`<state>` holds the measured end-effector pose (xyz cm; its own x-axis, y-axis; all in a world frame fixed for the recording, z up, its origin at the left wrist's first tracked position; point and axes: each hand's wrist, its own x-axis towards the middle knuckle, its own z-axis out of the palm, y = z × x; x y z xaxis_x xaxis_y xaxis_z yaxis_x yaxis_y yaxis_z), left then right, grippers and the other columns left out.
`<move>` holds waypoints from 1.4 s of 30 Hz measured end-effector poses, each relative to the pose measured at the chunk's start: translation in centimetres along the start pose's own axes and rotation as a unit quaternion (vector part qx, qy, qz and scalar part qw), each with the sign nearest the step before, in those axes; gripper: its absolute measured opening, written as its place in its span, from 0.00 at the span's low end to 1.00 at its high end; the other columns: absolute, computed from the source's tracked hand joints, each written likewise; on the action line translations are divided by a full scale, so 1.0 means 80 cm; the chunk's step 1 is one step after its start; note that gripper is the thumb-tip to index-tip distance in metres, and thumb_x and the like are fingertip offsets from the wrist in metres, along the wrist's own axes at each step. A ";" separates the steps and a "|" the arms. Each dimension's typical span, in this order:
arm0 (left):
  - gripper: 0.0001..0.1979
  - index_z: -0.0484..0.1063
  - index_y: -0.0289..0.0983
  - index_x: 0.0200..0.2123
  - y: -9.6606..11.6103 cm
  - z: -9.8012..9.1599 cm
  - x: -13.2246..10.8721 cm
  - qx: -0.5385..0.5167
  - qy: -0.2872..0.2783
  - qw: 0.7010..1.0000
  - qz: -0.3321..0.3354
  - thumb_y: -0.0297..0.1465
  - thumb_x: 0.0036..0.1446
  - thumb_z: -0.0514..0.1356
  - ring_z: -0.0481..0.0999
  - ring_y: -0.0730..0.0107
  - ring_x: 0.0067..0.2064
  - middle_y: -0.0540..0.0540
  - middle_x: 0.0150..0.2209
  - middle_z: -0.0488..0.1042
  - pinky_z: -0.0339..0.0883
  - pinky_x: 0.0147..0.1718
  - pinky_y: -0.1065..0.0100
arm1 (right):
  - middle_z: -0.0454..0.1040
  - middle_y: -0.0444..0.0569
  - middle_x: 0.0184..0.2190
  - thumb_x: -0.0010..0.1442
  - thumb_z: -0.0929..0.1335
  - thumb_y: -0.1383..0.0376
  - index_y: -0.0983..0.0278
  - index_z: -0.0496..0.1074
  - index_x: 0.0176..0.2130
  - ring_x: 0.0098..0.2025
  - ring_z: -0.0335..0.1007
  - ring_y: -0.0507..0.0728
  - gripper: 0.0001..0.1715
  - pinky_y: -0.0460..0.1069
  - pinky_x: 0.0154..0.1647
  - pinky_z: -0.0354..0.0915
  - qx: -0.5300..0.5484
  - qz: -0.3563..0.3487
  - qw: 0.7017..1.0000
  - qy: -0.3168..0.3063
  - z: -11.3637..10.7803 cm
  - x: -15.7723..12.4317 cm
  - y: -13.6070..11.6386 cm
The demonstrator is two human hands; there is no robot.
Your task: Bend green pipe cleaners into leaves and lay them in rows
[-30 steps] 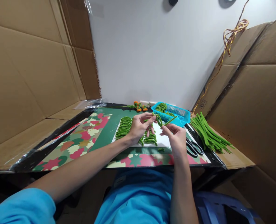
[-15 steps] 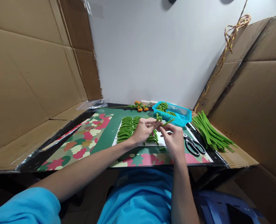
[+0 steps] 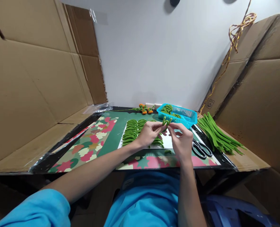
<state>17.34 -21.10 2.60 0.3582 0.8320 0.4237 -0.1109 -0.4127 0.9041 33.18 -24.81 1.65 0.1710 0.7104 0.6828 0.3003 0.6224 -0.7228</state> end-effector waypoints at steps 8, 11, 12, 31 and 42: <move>0.22 0.82 0.31 0.33 -0.001 0.000 0.001 -0.007 -0.056 0.998 0.008 0.47 0.56 0.73 0.76 0.70 0.30 0.46 0.29 0.75 0.76 0.23 0.71 | 0.78 0.50 0.35 0.67 0.73 0.60 0.63 0.83 0.40 0.34 0.74 0.56 0.10 0.48 0.30 0.70 0.035 -0.015 0.999 0.030 -0.002 0.001 -0.001; 0.22 0.83 0.31 0.33 -0.003 0.002 0.000 0.009 -0.079 0.997 0.002 0.48 0.56 0.72 0.76 0.70 0.30 0.45 0.30 0.75 0.78 0.25 0.69 | 0.77 0.48 0.33 0.67 0.72 0.61 0.63 0.83 0.40 0.30 0.69 0.54 0.09 0.48 0.26 0.63 0.028 -0.026 0.999 0.024 -0.005 0.002 -0.002; 0.23 0.83 0.31 0.33 -0.003 0.002 -0.001 0.010 -0.083 0.997 -0.002 0.48 0.56 0.72 0.77 0.69 0.30 0.45 0.30 0.76 0.79 0.25 0.69 | 0.77 0.48 0.33 0.67 0.72 0.62 0.63 0.83 0.40 0.29 0.68 0.53 0.08 0.48 0.26 0.62 0.028 -0.027 0.999 0.020 -0.006 0.002 -0.002; 0.12 0.82 0.34 0.32 0.007 -0.012 -0.007 0.306 -0.154 0.935 0.090 0.30 0.67 0.60 0.77 0.72 0.29 0.46 0.29 0.81 0.64 0.31 0.72 | 0.76 0.46 0.28 0.60 0.77 0.53 0.64 0.80 0.35 0.23 0.68 0.52 0.16 0.46 0.18 0.64 0.178 0.119 0.963 -0.162 -0.020 0.003 0.005; 0.16 0.65 0.36 0.31 0.021 0.001 -0.012 0.258 -0.210 0.943 -0.006 0.39 0.70 0.56 0.64 0.75 0.27 0.53 0.26 0.65 0.58 0.29 0.70 | 0.83 0.51 0.32 0.59 0.78 0.56 0.64 0.84 0.34 0.28 0.75 0.55 0.13 0.48 0.27 0.67 0.155 0.110 0.978 -0.080 -0.018 0.006 0.005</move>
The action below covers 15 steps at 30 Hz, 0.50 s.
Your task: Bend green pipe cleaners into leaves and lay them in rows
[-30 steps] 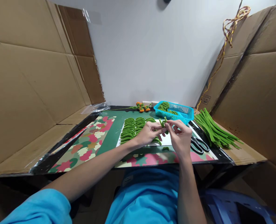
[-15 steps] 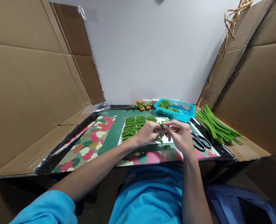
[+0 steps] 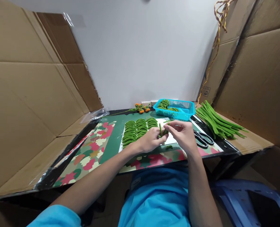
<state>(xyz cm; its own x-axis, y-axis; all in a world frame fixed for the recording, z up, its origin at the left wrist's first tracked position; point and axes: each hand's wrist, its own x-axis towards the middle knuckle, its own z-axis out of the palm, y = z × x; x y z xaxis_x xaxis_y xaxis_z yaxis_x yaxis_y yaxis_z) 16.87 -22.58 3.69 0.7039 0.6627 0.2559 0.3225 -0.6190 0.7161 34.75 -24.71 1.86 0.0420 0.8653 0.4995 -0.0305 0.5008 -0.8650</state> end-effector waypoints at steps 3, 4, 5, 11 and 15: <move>0.15 0.61 0.37 0.28 -0.009 0.002 -0.001 0.045 -0.002 0.999 0.025 0.35 0.68 0.57 0.55 0.76 0.26 0.55 0.24 0.58 0.51 0.28 0.69 | 0.84 0.52 0.32 0.57 0.79 0.54 0.65 0.84 0.33 0.31 0.78 0.58 0.15 0.49 0.31 0.71 0.007 0.005 1.000 0.000 0.005 -0.001 -0.004; 0.15 0.60 0.37 0.28 -0.012 0.002 -0.002 0.051 -0.005 0.998 0.029 0.33 0.67 0.57 0.54 0.76 0.27 0.56 0.25 0.57 0.50 0.28 0.68 | 0.84 0.53 0.32 0.57 0.79 0.54 0.65 0.84 0.33 0.31 0.79 0.58 0.16 0.50 0.31 0.71 0.002 0.004 1.000 -0.006 0.006 -0.002 -0.007; 0.14 0.60 0.37 0.28 -0.014 0.002 -0.002 0.053 -0.007 0.998 0.033 0.32 0.67 0.56 0.53 0.76 0.27 0.56 0.25 0.56 0.49 0.28 0.68 | 0.84 0.53 0.32 0.58 0.78 0.54 0.65 0.84 0.33 0.31 0.79 0.58 0.16 0.50 0.31 0.71 -0.004 0.001 1.000 -0.013 0.007 -0.002 -0.009; 0.14 0.63 0.36 0.28 -0.012 -0.001 -0.003 0.013 0.009 0.999 0.049 0.33 0.66 0.58 0.59 0.75 0.29 0.54 0.27 0.61 0.55 0.29 0.70 | 0.81 0.50 0.31 0.60 0.77 0.54 0.64 0.83 0.36 0.29 0.75 0.55 0.15 0.48 0.28 0.70 -0.028 -0.022 0.998 -0.056 0.007 -0.004 -0.014; 0.13 0.71 0.35 0.41 -0.003 -0.001 -0.002 -0.080 0.049 0.995 0.014 0.40 0.67 0.62 0.72 0.74 0.30 0.49 0.36 0.73 0.64 0.28 0.73 | 0.78 0.47 0.26 0.62 0.76 0.52 0.65 0.80 0.33 0.20 0.67 0.51 0.18 0.46 0.17 0.62 0.008 -0.017 1.000 0.008 0.006 -0.001 -0.010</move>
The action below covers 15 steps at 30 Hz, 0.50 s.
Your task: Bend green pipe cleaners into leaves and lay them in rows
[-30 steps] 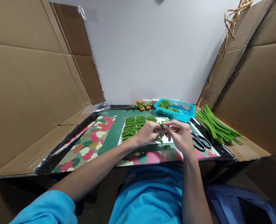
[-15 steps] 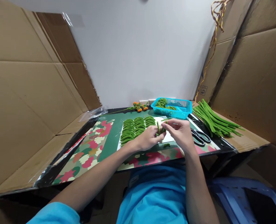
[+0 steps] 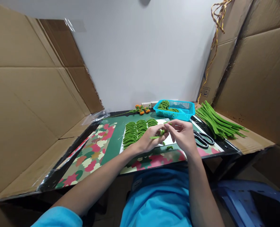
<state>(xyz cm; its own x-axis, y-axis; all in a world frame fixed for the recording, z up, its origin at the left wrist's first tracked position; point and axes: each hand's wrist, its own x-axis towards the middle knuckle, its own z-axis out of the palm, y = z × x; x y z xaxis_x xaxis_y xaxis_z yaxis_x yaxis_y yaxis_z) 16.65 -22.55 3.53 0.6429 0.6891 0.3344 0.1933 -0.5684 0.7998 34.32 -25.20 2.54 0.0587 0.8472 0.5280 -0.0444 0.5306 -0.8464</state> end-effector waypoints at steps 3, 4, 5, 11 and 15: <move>0.21 0.69 0.37 0.47 0.000 0.001 0.002 -0.120 0.028 0.991 -0.052 0.47 0.65 0.65 0.78 0.72 0.26 0.48 0.36 0.75 0.64 0.19 0.75 | 0.73 0.43 0.21 0.61 0.77 0.51 0.65 0.80 0.33 0.16 0.64 0.50 0.19 0.46 0.13 0.61 0.040 0.003 0.998 0.039 -0.004 0.002 0.001; 0.23 0.68 0.37 0.48 -0.001 0.001 0.003 -0.150 0.035 0.986 -0.056 0.49 0.63 0.66 0.78 0.71 0.24 0.49 0.35 0.76 0.63 0.16 0.75 | 0.72 0.43 0.21 0.61 0.77 0.51 0.65 0.80 0.33 0.16 0.65 0.50 0.19 0.46 0.14 0.62 0.050 0.002 0.997 0.050 -0.006 0.003 0.001; 0.25 0.67 0.37 0.49 -0.003 0.001 0.004 -0.172 0.044 0.983 -0.056 0.50 0.62 0.67 0.78 0.71 0.23 0.49 0.34 0.76 0.63 0.15 0.75 | 0.73 0.43 0.21 0.60 0.77 0.51 0.65 0.80 0.33 0.16 0.66 0.50 0.19 0.46 0.14 0.64 0.060 0.001 0.996 0.059 -0.009 0.003 0.002; 0.27 0.71 0.33 0.40 -0.002 0.000 0.008 -0.198 0.081 0.975 -0.065 0.53 0.61 0.66 0.78 0.71 0.20 0.46 0.32 0.78 0.62 0.11 0.76 | 0.77 0.46 0.25 0.60 0.78 0.52 0.65 0.81 0.35 0.21 0.70 0.52 0.18 0.46 0.15 0.68 0.060 0.004 0.997 0.048 -0.018 0.004 0.008; 0.27 0.70 0.34 0.33 0.002 -0.001 0.009 -0.221 0.095 0.967 -0.089 0.54 0.62 0.65 0.74 0.73 0.17 0.51 0.23 0.73 0.60 0.10 0.76 | 0.81 0.51 0.37 0.62 0.77 0.54 0.62 0.83 0.44 0.38 0.79 0.58 0.16 0.47 0.26 0.76 -0.013 -0.028 0.999 0.042 -0.023 0.003 0.006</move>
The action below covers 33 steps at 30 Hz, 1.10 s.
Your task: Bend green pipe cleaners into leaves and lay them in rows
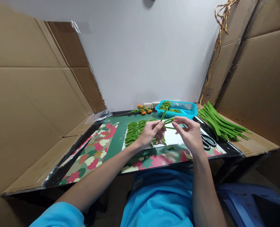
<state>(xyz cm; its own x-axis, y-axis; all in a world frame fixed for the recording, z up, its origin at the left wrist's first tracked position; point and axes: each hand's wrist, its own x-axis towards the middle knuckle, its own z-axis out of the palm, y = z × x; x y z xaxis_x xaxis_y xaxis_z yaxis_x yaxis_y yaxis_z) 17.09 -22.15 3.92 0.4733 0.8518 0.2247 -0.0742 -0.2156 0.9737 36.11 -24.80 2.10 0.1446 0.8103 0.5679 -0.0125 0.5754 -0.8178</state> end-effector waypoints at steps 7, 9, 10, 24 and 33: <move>0.26 0.65 0.36 0.24 0.000 -0.002 -0.001 -0.035 -0.023 0.999 -0.009 0.49 0.60 0.68 0.69 0.76 0.14 0.57 0.17 0.62 0.59 0.11 0.75 | 0.84 0.51 0.39 0.59 0.79 0.57 0.60 0.84 0.46 0.38 0.82 0.61 0.17 0.53 0.33 0.82 0.040 0.010 0.998 -0.054 -0.010 -0.004 -0.002; 0.26 0.65 0.36 0.24 -0.001 -0.002 -0.001 -0.040 -0.038 0.998 -0.018 0.48 0.60 0.68 0.68 0.76 0.14 0.58 0.17 0.61 0.59 0.11 0.75 | 0.85 0.50 0.39 0.58 0.80 0.57 0.60 0.85 0.44 0.36 0.83 0.60 0.15 0.54 0.33 0.83 0.031 -0.007 0.998 -0.051 -0.011 -0.005 -0.001; 0.25 0.65 0.36 0.24 -0.001 -0.003 -0.001 -0.043 -0.044 0.998 -0.023 0.48 0.60 0.68 0.69 0.75 0.14 0.58 0.17 0.61 0.59 0.11 0.75 | 0.85 0.50 0.39 0.58 0.80 0.57 0.60 0.86 0.43 0.34 0.83 0.60 0.13 0.55 0.33 0.83 0.025 -0.015 0.998 -0.047 -0.011 -0.006 0.000; 0.25 0.75 0.31 0.30 0.000 -0.001 -0.006 0.003 -0.111 0.994 -0.009 0.50 0.62 0.67 0.69 0.77 0.16 0.49 0.19 0.73 0.61 0.14 0.75 | 0.84 0.48 0.30 0.60 0.78 0.62 0.60 0.84 0.36 0.29 0.84 0.61 0.04 0.54 0.32 0.81 -0.031 -0.081 0.996 0.007 -0.022 -0.011 0.016; 0.29 0.83 0.29 0.35 0.000 -0.005 -0.007 0.035 -0.146 0.986 -0.073 0.53 0.62 0.65 0.58 0.82 0.13 0.48 0.17 0.73 0.48 0.13 0.75 | 0.83 0.49 0.38 0.67 0.75 0.56 0.57 0.85 0.46 0.35 0.80 0.58 0.11 0.52 0.33 0.77 -0.059 -0.067 0.991 -0.103 -0.026 -0.012 -0.006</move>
<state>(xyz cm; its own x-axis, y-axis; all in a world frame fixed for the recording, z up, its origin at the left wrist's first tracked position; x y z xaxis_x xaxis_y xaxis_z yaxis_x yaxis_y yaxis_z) 16.46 -22.41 3.83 0.7079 0.7045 0.0507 0.0698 -0.1412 0.9875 38.05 -26.09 1.76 -0.0687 0.7404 0.6687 0.1108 0.6718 -0.7324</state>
